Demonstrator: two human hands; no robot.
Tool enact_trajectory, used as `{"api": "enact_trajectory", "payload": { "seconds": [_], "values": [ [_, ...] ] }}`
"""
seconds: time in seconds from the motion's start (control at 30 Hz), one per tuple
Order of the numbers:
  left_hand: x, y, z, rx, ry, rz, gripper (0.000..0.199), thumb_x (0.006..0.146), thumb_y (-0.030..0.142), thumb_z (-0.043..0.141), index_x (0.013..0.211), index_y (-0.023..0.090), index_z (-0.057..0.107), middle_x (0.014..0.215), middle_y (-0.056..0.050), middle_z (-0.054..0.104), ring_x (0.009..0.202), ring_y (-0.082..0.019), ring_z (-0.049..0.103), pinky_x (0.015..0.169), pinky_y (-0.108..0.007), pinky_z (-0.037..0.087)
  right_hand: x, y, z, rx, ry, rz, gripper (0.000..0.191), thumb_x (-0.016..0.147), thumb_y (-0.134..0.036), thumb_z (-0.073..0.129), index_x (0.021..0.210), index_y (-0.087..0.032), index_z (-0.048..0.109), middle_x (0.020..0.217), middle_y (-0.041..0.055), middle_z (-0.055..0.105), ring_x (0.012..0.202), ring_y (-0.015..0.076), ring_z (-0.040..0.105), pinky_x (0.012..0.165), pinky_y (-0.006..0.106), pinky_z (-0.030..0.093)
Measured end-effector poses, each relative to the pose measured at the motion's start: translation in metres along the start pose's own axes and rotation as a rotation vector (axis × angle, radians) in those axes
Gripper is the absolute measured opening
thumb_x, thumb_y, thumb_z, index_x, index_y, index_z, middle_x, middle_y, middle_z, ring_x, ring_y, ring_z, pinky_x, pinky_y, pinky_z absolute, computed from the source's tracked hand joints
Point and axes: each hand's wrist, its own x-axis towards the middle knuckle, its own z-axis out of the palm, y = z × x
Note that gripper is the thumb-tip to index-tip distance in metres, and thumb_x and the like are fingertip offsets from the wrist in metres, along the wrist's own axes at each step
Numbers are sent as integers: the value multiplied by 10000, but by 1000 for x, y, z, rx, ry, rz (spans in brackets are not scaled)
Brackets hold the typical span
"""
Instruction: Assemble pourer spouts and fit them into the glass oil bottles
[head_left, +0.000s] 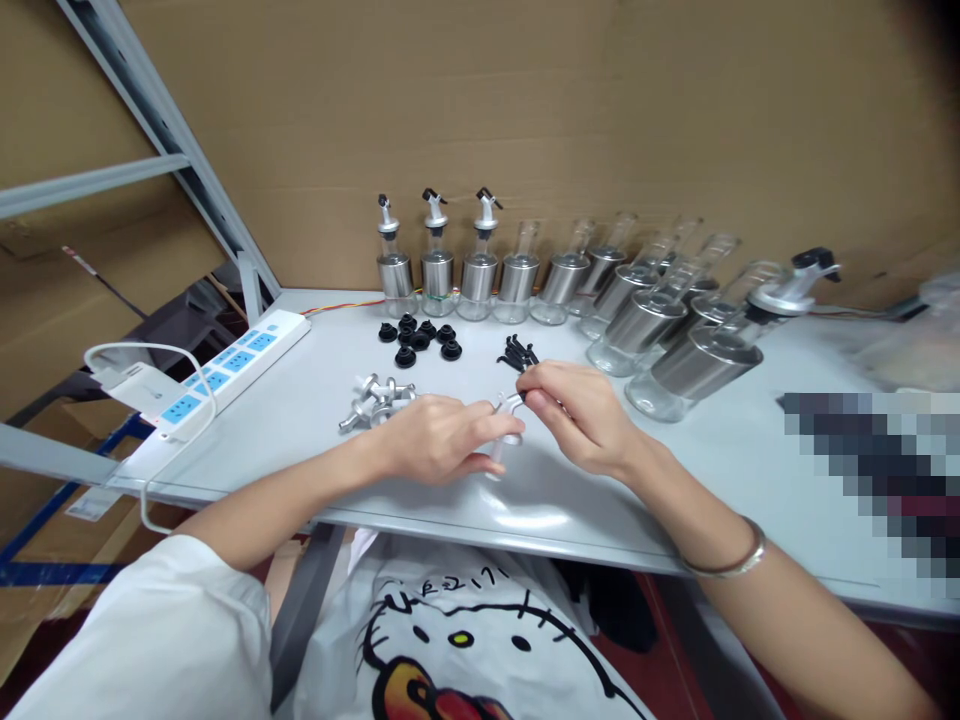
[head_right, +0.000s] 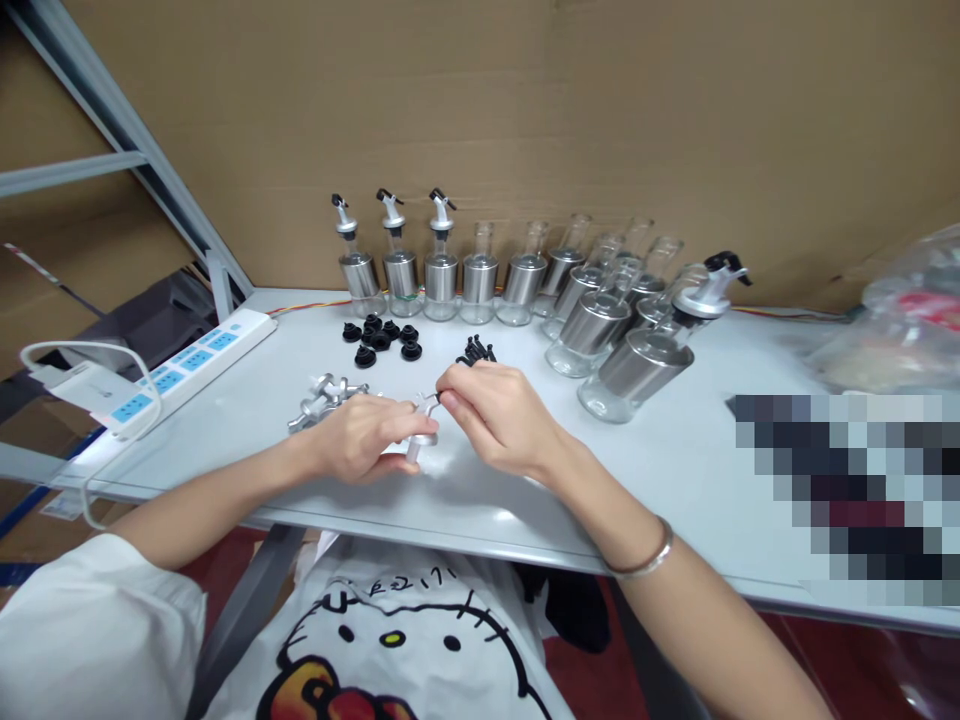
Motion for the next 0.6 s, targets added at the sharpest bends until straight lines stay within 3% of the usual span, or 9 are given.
{"api": "enact_trajectory", "payload": {
  "seconds": [0.43, 0.6],
  "values": [
    [-6, -1, 1, 63, -189, -18, 330, 1040, 408, 225, 1227, 174, 364, 737, 10, 610, 537, -113, 558, 516, -231, 407, 1, -4, 1, 77, -46, 115, 260, 949, -161, 359, 696, -222, 353, 538, -63, 362, 428, 86, 368, 460, 216, 288],
    [-6, -2, 1, 54, -178, -16, 322, 1039, 397, 238, 1236, 169, 349, 730, 8, 613, 544, -119, 556, 516, -233, 406, 1, -4, 1, 161, -54, 171, 282, 964, -184, 357, 684, -220, 349, 535, -69, 344, 422, 76, 347, 457, 213, 279]
  ]
}}
